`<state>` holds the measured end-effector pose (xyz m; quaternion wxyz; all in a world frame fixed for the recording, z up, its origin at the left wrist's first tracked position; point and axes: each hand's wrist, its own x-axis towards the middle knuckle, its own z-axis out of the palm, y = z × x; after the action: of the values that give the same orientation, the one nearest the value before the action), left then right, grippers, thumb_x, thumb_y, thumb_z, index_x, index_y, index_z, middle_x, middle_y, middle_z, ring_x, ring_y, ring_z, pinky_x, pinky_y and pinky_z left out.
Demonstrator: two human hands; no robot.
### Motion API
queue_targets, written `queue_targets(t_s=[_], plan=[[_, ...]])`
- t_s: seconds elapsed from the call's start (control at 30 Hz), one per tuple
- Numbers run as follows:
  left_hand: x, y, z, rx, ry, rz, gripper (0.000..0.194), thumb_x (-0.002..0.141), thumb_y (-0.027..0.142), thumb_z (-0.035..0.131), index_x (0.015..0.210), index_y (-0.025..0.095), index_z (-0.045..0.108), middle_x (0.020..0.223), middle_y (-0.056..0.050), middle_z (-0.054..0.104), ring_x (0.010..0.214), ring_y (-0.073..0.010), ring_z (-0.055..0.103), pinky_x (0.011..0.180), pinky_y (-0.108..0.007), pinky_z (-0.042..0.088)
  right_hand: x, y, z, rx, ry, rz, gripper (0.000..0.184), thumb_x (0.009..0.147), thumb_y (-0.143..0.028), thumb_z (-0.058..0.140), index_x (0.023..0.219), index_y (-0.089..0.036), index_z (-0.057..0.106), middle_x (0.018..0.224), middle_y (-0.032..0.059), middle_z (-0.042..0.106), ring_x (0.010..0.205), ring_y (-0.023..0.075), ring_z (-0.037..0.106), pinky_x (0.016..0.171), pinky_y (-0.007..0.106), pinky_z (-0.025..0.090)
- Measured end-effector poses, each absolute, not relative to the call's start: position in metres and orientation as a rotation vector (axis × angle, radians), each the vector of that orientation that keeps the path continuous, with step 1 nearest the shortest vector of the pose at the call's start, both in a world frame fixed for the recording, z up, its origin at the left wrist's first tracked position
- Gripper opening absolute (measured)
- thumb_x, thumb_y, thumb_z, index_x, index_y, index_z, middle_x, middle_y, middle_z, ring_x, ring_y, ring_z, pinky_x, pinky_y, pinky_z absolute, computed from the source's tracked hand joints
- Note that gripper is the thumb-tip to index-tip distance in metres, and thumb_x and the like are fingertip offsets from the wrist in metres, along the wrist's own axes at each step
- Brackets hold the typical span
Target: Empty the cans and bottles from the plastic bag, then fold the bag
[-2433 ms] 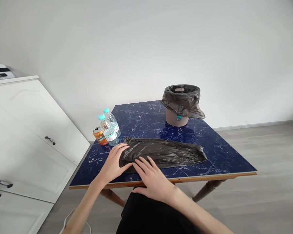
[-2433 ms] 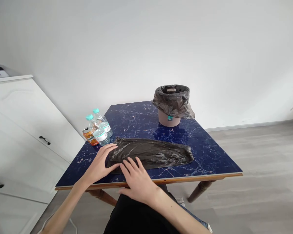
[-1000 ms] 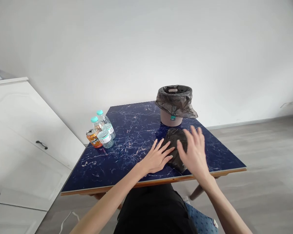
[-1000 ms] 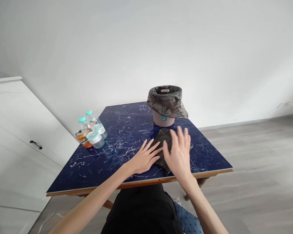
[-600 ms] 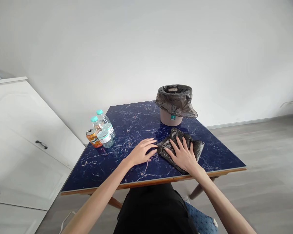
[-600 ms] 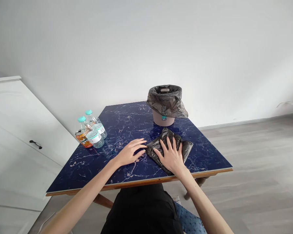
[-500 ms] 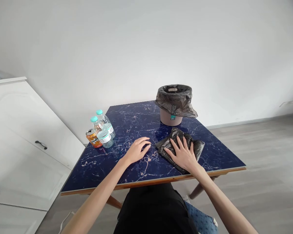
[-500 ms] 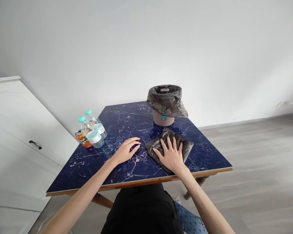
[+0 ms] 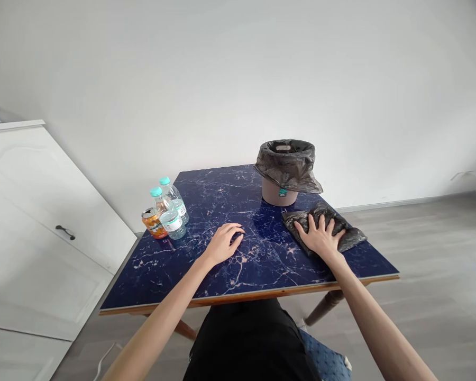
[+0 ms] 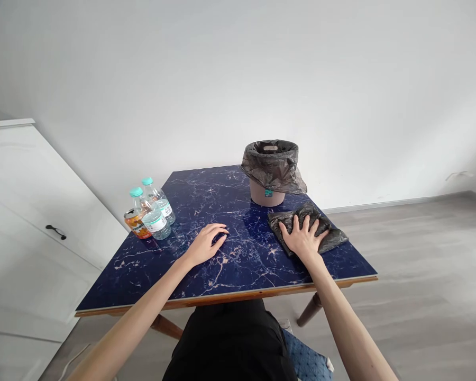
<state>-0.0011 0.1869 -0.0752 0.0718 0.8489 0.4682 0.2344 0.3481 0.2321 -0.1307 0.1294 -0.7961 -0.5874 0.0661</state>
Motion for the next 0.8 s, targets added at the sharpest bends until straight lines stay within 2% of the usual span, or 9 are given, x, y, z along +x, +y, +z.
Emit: queue_targets(t_s=[0.17,0.37,0.43,0.53,0.6,0.67,0.8], plan=[[0.001,0.185,-0.080,2.574,1.428,0.666,0.041,0.114,0.046,0.040,0.137,0.026,0.068,0.154,-0.011,0.064,0.146,-0.0314,0.058,0.122,-0.057,0.047,0.348,0.239,-0.128,-2.355,-1.632,0.223,0.090,0.105,-0.075,0.025,0.173,-0.017,0.035,0.181,0.0224,0.022,0.165,0.0547,0.010,0.124,0.082,0.001],[0.001,0.164,-0.092,2.600,1.452,0.536,0.054,0.116,0.050,0.034,0.161,0.026,0.051,0.174,-0.009,0.045,0.164,-0.0337,0.036,0.133,-0.061,0.032,0.343,0.228,-0.113,-2.332,-1.607,0.269,0.084,0.107,-0.074,0.021,0.173,-0.025,0.036,0.181,0.0179,0.023,0.165,0.0553,0.013,0.123,0.084,0.006],[-0.003,0.153,-0.095,2.597,1.469,0.509,0.057,0.116,0.052,0.032,0.165,0.027,0.047,0.177,-0.008,0.039,0.166,-0.0337,0.031,0.135,-0.061,0.027,0.336,0.214,-0.108,-2.251,-1.628,0.204,0.081,0.108,-0.072,0.021,0.173,-0.027,0.035,0.182,0.0154,0.022,0.165,0.0547,0.010,0.123,0.086,0.007],[-0.014,0.134,-0.099,2.587,1.518,0.461,0.061,0.116,0.055,0.031,0.171,0.030,0.038,0.180,-0.005,0.031,0.168,-0.0333,0.024,0.137,-0.061,0.024,0.315,0.185,-0.108,-1.975,-1.749,0.096,0.081,0.109,-0.071,0.024,0.170,-0.021,0.043,0.180,0.0152,0.029,0.167,0.0514,0.009,0.124,0.085,0.010],[-0.024,0.124,-0.101,2.576,1.583,0.417,0.063,0.116,0.057,0.031,0.174,0.034,0.031,0.181,-0.001,0.027,0.169,-0.0324,0.023,0.138,-0.058,0.024,0.297,0.165,-0.113,-1.739,-1.878,0.077,0.078,0.111,-0.067,0.027,0.165,-0.016,0.049,0.177,0.0150,0.036,0.169,0.0453,0.011,0.129,0.079,0.013],[-0.035,0.117,-0.103,2.561,1.664,0.401,0.064,0.115,0.058,0.033,0.175,0.037,0.025,0.182,0.001,0.024,0.168,-0.0313,0.024,0.138,-0.055,0.025,0.280,0.149,-0.119,-1.501,-2.000,0.119,0.071,0.113,-0.061,0.031,0.162,-0.015,0.054,0.174,0.0137,0.041,0.169,0.0376,0.019,0.134,0.068,0.021],[-0.055,0.112,-0.101,2.500,1.804,0.452,0.066,0.114,0.060,0.037,0.175,0.037,0.027,0.181,0.001,0.027,0.168,-0.0315,0.027,0.137,-0.055,0.028,0.257,0.134,-0.124,-1.242,-2.153,0.286,0.062,0.115,-0.055,0.035,0.164,-0.020,0.051,0.175,0.0083,0.041,0.167,0.0298,0.027,0.135,0.055,0.032]])
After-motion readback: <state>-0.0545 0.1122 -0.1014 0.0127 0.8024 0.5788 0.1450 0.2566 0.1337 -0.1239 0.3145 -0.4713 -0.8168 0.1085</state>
